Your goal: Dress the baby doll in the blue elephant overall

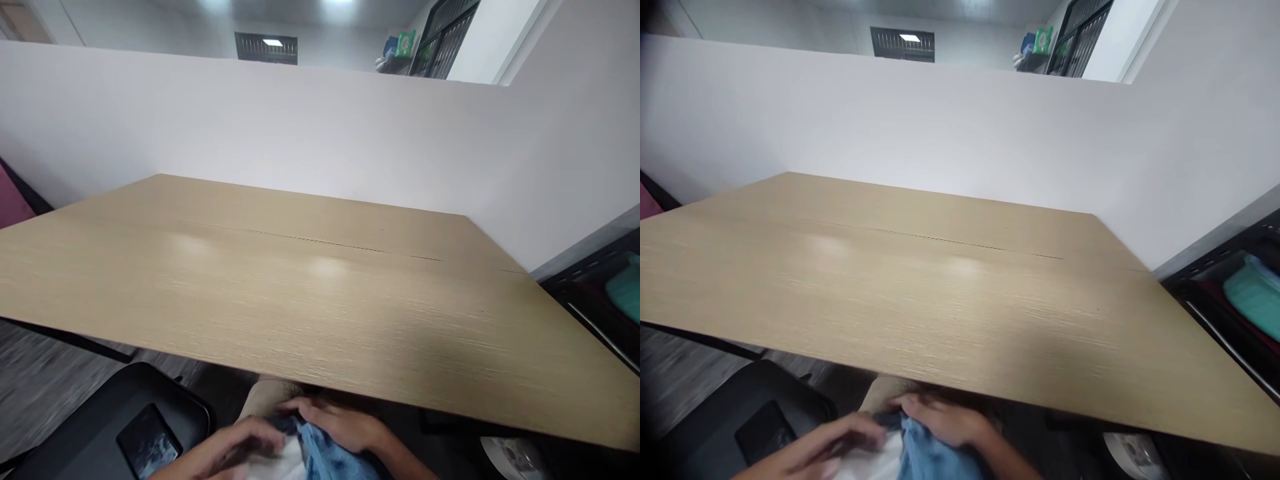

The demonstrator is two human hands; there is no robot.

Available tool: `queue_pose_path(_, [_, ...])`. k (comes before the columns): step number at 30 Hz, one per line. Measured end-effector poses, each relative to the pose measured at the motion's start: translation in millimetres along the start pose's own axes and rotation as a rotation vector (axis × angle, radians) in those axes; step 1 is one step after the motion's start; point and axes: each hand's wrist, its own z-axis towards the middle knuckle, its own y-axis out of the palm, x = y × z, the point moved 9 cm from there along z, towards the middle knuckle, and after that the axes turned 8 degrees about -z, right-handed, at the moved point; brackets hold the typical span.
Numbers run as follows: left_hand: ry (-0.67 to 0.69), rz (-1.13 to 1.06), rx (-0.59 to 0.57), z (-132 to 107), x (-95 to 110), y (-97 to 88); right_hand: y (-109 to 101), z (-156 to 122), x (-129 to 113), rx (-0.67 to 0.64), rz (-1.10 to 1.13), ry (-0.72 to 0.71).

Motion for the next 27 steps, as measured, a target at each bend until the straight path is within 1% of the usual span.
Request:
queue_pose_path(1, [-0.013,0.077,0.063,2,-3,-8.8,3,18,11,-0.008,-0.039,0.058])
queue_pose_path(3, [-0.08,0.321,0.213,6,-14,-28.5,15,50,27,-0.086,-0.092,0.085])
queue_pose_path(4, [-0.123,0.442,0.269,8,-19,-36.0,22,64,35,-0.128,-0.083,0.099])
queue_pose_path(5, [-0.167,0.538,0.296,11,-24,-40.6,28,75,42,-0.161,-0.089,0.112])
queue_pose_path(7, [-0.257,0.653,0.304,15,-33,-43.6,35,92,54,-0.186,-0.118,0.133])
queue_pose_path(8, [-0.287,0.684,0.302,16,-34,-43.2,37,98,58,-0.181,-0.14,0.142])
queue_pose_path(11, [-0.322,0.755,0.281,22,-28,-36.1,38,110,65,-0.114,-0.198,0.167])
queue_pose_path(14, [-0.316,0.806,0.27,27,-17,-26.2,37,117,70,-0.024,-0.248,0.215])
queue_pose_path(17, [-0.28,0.776,0.302,32,-8,-16.5,32,117,78,0.051,-0.266,0.286])
queue_pose_path(20, [-0.275,0.757,0.351,28,-2,-9.0,20,105,89,0.116,-0.269,0.353])
queue_pose_path(23, [-0.28,0.734,0.379,17,5,-5.2,-1,80,102,0.18,-0.259,0.406])
queue_pose_path(27, [-0.285,0.64,0.357,3,5,-7.0,-36,29,115,0.327,-0.216,0.44])
